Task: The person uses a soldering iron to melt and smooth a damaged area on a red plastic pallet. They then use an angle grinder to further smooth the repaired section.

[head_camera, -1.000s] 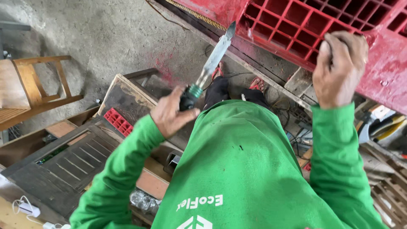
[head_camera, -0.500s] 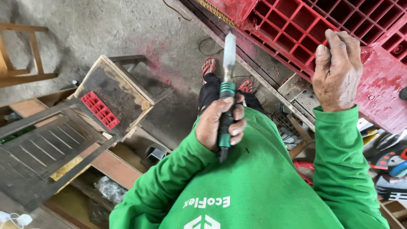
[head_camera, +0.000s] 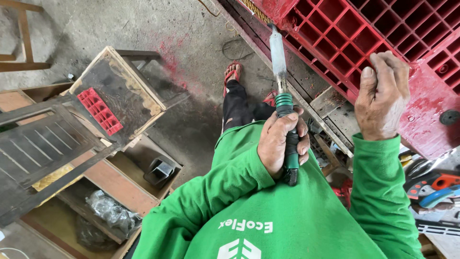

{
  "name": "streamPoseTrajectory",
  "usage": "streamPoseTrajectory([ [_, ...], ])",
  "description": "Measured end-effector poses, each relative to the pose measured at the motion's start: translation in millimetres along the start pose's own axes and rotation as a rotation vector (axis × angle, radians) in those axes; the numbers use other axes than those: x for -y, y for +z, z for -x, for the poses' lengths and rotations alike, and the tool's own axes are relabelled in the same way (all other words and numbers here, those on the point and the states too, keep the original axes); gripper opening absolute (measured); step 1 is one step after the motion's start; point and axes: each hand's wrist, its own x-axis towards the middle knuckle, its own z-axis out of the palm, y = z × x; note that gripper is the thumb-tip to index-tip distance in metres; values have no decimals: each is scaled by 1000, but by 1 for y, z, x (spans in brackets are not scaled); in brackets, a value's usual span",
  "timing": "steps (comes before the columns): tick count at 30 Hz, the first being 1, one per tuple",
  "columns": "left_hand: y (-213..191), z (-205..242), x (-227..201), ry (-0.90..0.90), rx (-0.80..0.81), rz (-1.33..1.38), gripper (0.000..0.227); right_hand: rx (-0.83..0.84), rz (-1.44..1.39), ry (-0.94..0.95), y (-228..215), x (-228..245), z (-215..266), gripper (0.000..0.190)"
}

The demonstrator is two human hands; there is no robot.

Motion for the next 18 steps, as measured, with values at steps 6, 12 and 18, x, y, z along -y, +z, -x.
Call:
streamPoseTrajectory([
  [6,-21,-12,14,86,-64,-198,31,132,-531,394,-3,44,42,14],
  [12,-53,-31,10,291,-93,-842,37,611,-834,813,13,65,91,39],
  [18,-75,-45,8,305,27,-977,43,685,-900,806,25,73,87,42],
])
